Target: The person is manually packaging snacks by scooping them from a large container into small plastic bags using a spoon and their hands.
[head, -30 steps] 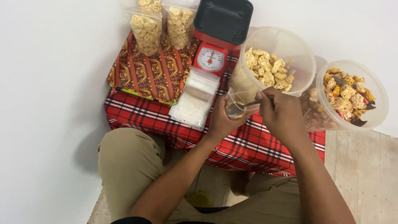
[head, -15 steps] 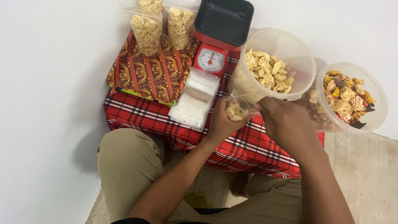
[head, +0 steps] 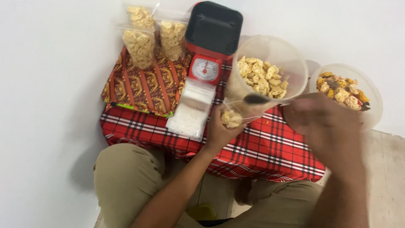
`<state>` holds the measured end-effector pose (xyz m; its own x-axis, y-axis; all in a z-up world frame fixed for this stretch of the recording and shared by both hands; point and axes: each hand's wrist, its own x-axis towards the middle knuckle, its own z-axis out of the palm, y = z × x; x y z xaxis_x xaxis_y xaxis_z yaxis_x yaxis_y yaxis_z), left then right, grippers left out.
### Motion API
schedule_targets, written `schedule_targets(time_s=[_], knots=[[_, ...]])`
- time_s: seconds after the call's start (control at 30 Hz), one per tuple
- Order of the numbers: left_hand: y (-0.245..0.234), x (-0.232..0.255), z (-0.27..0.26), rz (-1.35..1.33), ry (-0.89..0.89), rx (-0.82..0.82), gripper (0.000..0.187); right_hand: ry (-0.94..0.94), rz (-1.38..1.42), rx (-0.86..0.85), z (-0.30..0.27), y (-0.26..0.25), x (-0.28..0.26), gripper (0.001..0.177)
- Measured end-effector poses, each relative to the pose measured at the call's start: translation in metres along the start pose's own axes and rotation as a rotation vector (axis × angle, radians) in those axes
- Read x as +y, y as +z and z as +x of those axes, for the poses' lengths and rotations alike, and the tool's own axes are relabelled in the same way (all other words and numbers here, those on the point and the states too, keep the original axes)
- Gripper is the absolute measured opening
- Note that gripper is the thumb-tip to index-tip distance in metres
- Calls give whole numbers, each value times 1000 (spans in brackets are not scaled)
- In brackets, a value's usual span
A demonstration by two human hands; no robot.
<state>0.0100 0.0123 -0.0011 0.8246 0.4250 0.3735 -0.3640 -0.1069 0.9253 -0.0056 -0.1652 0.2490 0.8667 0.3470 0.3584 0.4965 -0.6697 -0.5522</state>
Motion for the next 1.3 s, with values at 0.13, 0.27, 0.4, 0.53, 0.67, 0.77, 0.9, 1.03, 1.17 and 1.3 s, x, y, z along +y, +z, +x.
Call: schedule_targets(time_s=[0.13, 0.27, 0.4, 0.53, 0.67, 0.77, 0.9, 1.03, 1.17, 1.3], knots=[[-3, 3, 0, 59, -18, -10, 84, 15, -39, 358, 0, -32, 32, 33], [-3, 7, -1, 86, -26, -21, 83, 23, -390, 274, 48, 15, 92, 5], [-3, -3, -4, 135, -37, -13, 85, 189, -478, 246, 74, 67, 129, 30], [-3, 4, -2, 142, -65, -12, 88, 235, -344, 213, 72, 71, 83, 32], [0, -1, -3, 121, -68, -22, 89, 255, -318, 258, 68, 68, 68, 30], [-2, 2, -2, 132, -64, -27, 88, 272, -322, 239, 68, 70, 65, 28], [-6, 3, -3, 112, -93, -54, 85, 199, -469, 160, 75, 89, 105, 16], [-4, 7, -2, 149, -80, -55, 87, 238, -454, 155, 78, 94, 118, 27], [-6, 8, -1, 115, -105, -75, 89, 335, -294, 158, 78, 75, 85, 29], [-3, -1, -5, 145, -64, -45, 87, 366, -250, 149, 80, 78, 82, 29]])
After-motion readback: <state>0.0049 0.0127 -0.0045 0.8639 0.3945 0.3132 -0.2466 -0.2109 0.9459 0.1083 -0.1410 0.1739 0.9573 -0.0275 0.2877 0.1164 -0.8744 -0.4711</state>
